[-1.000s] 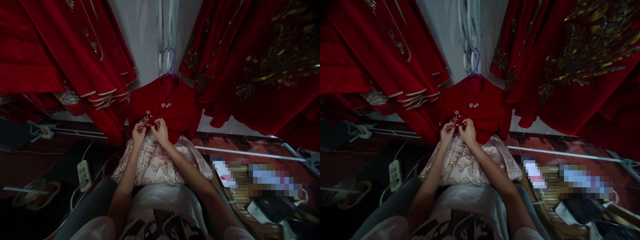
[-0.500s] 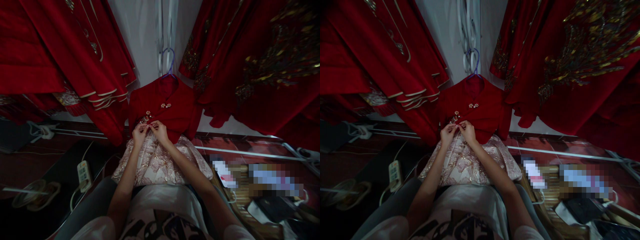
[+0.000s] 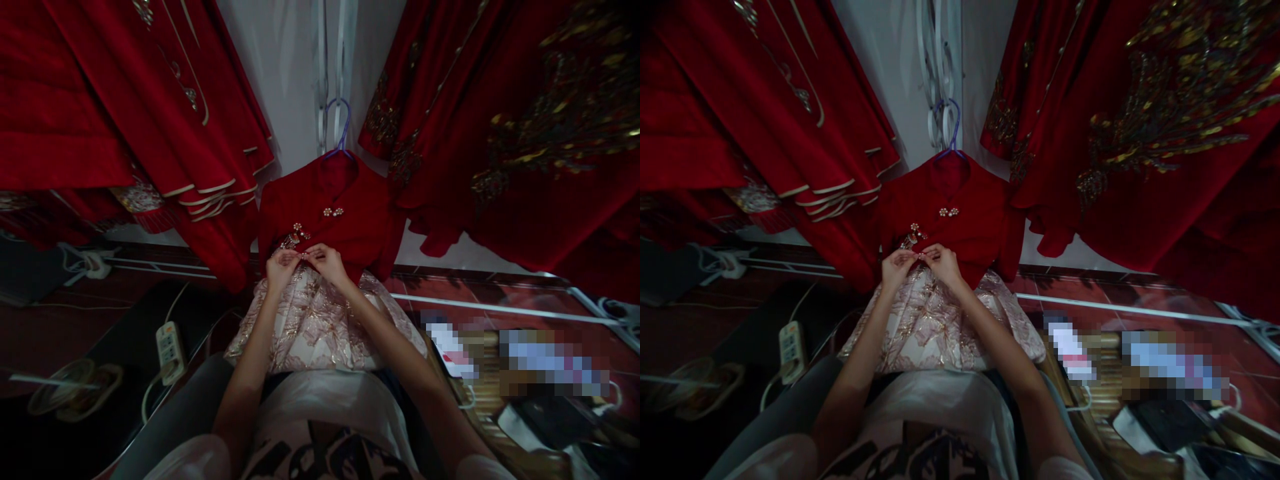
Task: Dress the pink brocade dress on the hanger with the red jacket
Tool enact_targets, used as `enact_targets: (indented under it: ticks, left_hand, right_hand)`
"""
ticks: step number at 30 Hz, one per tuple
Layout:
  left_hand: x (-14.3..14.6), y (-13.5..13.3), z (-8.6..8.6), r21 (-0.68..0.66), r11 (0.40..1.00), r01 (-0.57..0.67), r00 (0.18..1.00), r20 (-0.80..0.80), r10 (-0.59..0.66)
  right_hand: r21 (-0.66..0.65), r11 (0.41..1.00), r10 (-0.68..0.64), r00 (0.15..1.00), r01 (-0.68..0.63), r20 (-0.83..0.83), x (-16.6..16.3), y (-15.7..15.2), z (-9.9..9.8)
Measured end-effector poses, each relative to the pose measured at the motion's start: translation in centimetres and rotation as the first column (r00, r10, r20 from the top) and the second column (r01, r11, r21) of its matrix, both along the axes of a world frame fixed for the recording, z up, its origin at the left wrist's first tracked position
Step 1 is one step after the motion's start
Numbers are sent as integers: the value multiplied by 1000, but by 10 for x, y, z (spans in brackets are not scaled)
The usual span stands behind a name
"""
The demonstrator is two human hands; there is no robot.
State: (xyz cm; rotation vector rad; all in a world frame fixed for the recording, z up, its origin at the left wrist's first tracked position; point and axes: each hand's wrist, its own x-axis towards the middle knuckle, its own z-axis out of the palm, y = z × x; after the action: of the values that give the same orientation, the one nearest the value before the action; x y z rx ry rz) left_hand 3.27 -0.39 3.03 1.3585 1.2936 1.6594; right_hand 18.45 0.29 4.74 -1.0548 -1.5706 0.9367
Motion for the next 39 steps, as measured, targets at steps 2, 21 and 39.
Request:
enact_targets:
  ticks: [2, 21, 39]
  left_hand:
    - [1, 3, 9, -10, 1000, 23, 997, 74, -22]
    - [25, 21, 44, -167, 943, 288, 820, 551, -153]
    - [67, 28, 96, 222, 944, 244, 876, -468, -116]
  right_hand:
    - [-44, 988, 145, 989, -145, 6, 17, -5, 6]
    - [-193, 883, 434, 901, -428, -12, 91, -32, 44]
    - [-473, 651, 686, 727, -593, 32, 132, -38, 62]
